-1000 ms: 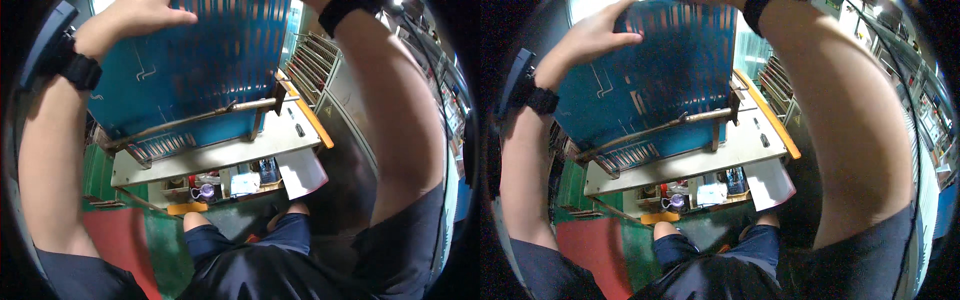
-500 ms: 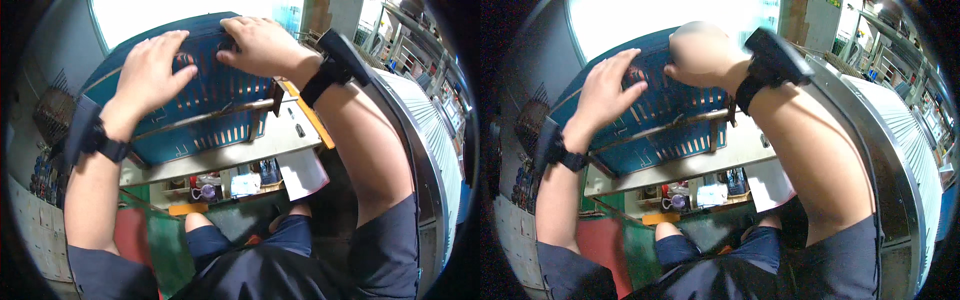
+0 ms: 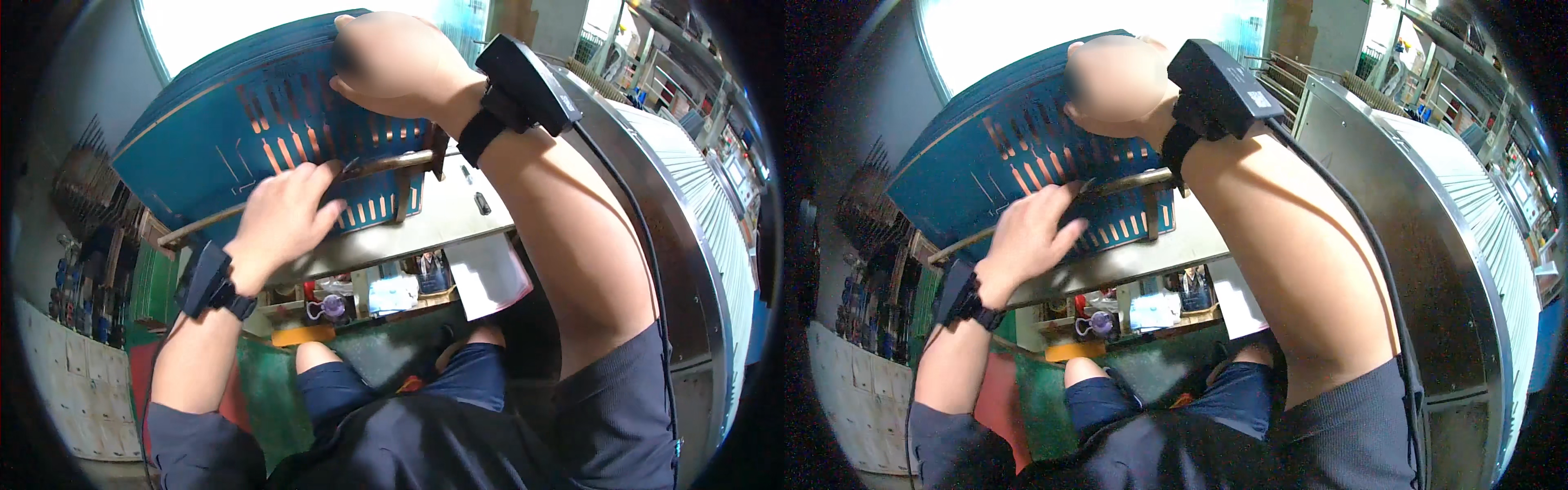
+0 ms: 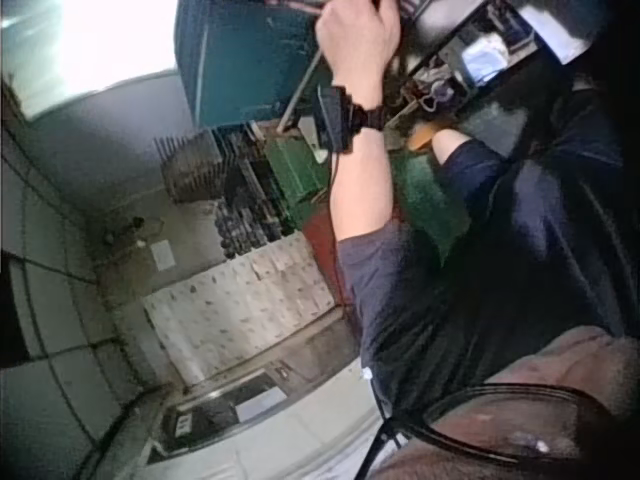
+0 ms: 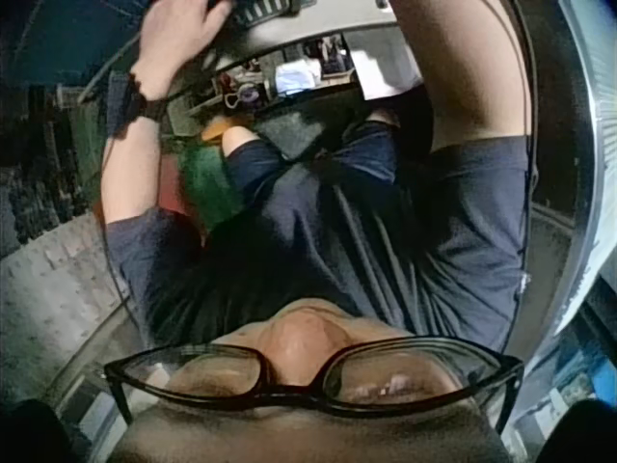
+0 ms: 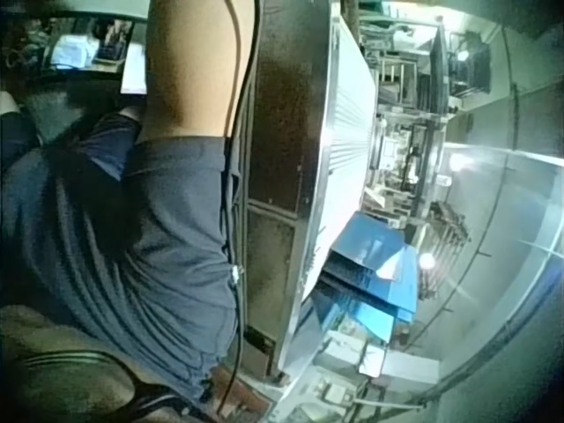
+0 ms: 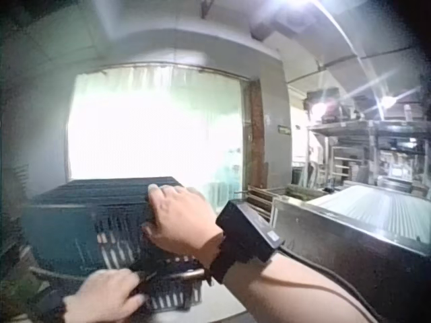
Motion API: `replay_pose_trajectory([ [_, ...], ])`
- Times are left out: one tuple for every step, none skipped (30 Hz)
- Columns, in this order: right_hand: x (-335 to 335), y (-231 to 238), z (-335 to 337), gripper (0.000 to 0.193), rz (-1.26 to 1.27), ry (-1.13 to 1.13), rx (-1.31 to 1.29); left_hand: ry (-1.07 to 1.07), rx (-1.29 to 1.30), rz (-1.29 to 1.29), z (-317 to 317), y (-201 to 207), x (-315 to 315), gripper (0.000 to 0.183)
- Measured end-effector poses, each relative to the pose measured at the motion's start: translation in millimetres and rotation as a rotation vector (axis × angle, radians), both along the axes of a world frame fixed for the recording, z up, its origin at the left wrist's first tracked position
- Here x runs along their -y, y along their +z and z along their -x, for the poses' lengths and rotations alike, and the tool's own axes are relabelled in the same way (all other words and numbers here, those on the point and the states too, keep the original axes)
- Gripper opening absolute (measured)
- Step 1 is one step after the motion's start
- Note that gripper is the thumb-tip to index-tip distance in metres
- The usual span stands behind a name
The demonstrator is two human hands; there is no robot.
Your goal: The recorder takes PCB panels from a rack or conveyor, places them into a clamping fixture for processing or inspection, and refers to a set of papers.
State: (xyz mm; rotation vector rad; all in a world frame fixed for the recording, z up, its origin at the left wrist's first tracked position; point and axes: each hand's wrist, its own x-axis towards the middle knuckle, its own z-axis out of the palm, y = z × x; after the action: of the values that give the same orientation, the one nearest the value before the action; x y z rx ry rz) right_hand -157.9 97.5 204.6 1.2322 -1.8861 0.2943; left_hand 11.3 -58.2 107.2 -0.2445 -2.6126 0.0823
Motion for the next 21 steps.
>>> replay_pose_trajectory([
  [1, -2, 0, 0.056, 0.019, 0.005, -0.018, 0.058, 0.068, -0.047, 2, -2, -3, 0.044],
  [1, -4, 1, 0.06, 0.039, 0.004, -0.034, 0.101, 0.139, -0.07, 5, 2, -6, 0.049],
  [2, -6, 2, 0.06, 0.041, 0.008, -0.037, 0.105, 0.136, -0.068, 7, 7, -8, 0.049],
  [3, -7, 2, 0.063, 0.04, 0.002, -0.029, 0.108, 0.214, -0.098, 9, 14, -9, 0.051],
  [4, -7, 3, 0.066, 0.041, -0.003, -0.025, 0.112, 0.289, -0.127, 11, 20, -10, 0.053],
  [3, -7, 4, 0.066, 0.046, 0.002, -0.032, 0.08, 0.285, -0.154, 17, 19, -8, 0.052],
  [1, -6, 5, 0.065, 0.038, 0.004, 0.0, 0.085, 0.277, -0.151, 20, 21, -11, 0.052],
  [0, -6, 5, 0.065, 0.03, 0.009, 0.033, 0.113, 0.321, -0.172, 21, 24, -15, 0.049],
  [-2, -4, 5, 0.065, 0.034, 0.017, 0.026, 0.14, 0.365, -0.195, 23, 26, -18, 0.046],
  [-5, -3, 6, 0.065, 0.073, 0.079, -0.039, 0.159, 0.311, -0.183, 25, 23, -16, 0.042],
  [-8, -4, 5, 0.065, 0.108, 0.145, -0.101, 0.169, 0.307, -0.184, 23, 24, -15, 0.042],
  [-11, -5, -2, 0.062, 0.126, 0.206, -0.084, 0.175, 0.3, -0.182, 21, 23, -11, 0.042],
  [-15, -10, -13, 0.056, 0.143, 0.251, -0.068, 0.182, 0.294, -0.18, 18, 22, -6, 0.042],
  [-21, -19, -20, 0.049, 0.139, 0.288, -0.058, 0.166, 0.244, -0.165, 19, 15, 0, 0.04],
  [-25, -25, -30, 0.041, 0.138, 0.332, -0.049, 0.183, 0.236, -0.168, 16, 12, 1, 0.04],
  [-28, -34, -36, 0.033, 0.081, 0.321, 0.002, 0.21, 0.222, -0.168, 16, 9, 0, 0.039],
  [-34, -41, -42, 0.026, 0.027, 0.302, 0.048, 0.229, 0.204, -0.164, 16, 9, -5, 0.038],
  [-34, -45, -49, 0.016, 0.059, 0.31, 0.004, 0.231, 0.199, -0.187, 12, 11, -9, 0.036],
  [-34, -46, -57, 0.014, 0.037, 0.263, 0.036, 0.209, 0.115, -0.199, 13, 1, -7, 0.034],
  [-35, -49, -62, 0.015, 0.016, 0.206, 0.114, 0.189, 0.069, -0.207, 15, -3, -8, 0.033],
  [-34, -53, -64, 0.017, -0.01, 0.144, 0.198, 0.167, 0.029, -0.218, 17, -7, -9, 0.033],
])
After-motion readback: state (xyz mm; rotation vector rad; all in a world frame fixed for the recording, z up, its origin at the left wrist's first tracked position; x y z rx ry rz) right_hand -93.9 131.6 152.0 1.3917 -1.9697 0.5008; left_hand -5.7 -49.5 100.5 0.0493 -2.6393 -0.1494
